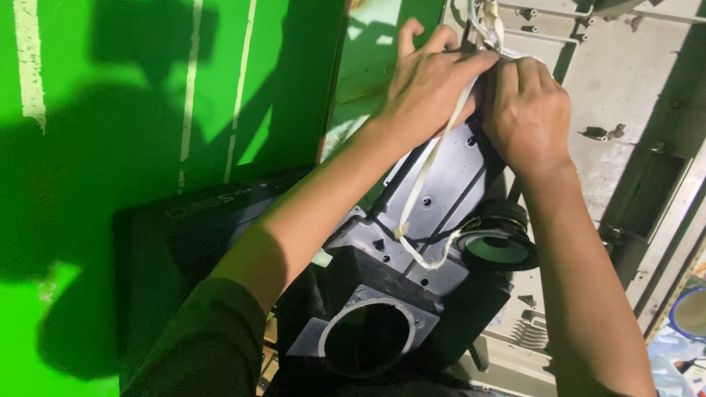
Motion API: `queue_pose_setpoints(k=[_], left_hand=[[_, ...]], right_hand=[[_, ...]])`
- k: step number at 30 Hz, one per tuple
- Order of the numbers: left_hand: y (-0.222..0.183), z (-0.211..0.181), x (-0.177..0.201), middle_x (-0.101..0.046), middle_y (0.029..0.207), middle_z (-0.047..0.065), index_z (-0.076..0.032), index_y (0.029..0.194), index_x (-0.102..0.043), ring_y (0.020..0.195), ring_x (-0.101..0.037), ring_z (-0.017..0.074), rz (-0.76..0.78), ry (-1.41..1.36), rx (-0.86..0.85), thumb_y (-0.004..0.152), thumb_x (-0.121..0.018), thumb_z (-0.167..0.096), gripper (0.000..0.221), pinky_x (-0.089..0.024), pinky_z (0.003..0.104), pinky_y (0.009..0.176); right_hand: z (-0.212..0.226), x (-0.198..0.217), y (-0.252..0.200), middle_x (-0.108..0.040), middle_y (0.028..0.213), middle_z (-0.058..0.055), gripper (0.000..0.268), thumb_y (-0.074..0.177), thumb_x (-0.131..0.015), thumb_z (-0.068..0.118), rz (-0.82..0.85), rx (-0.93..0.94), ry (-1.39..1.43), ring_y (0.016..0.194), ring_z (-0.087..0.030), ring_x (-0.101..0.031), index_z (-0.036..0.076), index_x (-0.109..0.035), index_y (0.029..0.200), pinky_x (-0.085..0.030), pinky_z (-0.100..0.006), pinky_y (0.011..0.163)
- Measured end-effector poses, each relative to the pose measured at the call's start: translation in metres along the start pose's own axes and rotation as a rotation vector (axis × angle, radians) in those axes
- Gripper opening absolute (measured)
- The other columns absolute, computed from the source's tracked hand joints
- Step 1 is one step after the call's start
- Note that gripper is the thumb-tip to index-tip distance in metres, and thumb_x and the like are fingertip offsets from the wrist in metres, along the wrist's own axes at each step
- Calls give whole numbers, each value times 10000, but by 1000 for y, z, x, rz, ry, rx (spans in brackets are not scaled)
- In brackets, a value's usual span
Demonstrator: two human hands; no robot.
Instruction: The person manipulates internal components of a disassembled electronic keyboard, handling plastic housings and wire connectors by hand.
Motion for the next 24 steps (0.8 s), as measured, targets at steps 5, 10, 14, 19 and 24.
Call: queue_pose_setpoints(k=[5,10,14,19,24], left_hand=[[11,5,-9,-726,775,18,-164,998,-795,949,-609,226,65,7,-64,862,-743,-152,146,-200,664,1128],[32,3,4,-714,951,51,-144,835,-774,1104,-622,270,48,196,-446,861,-694,-145,84,-254,643,1142],[34,2,2,-698,990,55,-120,760,-749,1119,-620,269,58,354,-725,887,-662,-157,158,-286,593,1184],[34,7,-10,-652,952,96,-65,871,-714,1139,-623,278,78,468,-869,956,-635,-169,156,-318,544,1188],[30,11,-20,-640,993,105,-44,971,-638,1118,-613,284,110,332,-709,953,-622,-124,84,-321,513,1201]], right_hand=[[-10,19,-14,-661,1023,-170,67,1072,-695,10,-32,-199,213,925,-372,-663,13,-666,1132,-555,-456,771],[2,31,-26,-651,1220,-244,213,1011,-718,54,-52,-273,281,1044,-429,-647,-19,-646,1198,-553,-477,881],[15,17,-27,-578,1277,-322,449,959,-776,133,-54,-240,202,1192,-501,-542,-123,-544,1246,-481,-497,1043],[10,10,-29,-568,1306,-315,422,927,-762,103,60,-313,261,1197,-483,-516,-112,-546,1219,-447,-496,1047],[6,8,-29,-557,1289,-329,392,964,-770,153,59,-297,207,1187,-484,-514,-119,-565,1159,-443,-493,1047]])
Point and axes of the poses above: each hand's wrist, its own y-axis towards the middle knuckle, its own x-axis out of the back of the hand, z = x × y, the point moved 2 cm from there along y, towards the middle knuckle
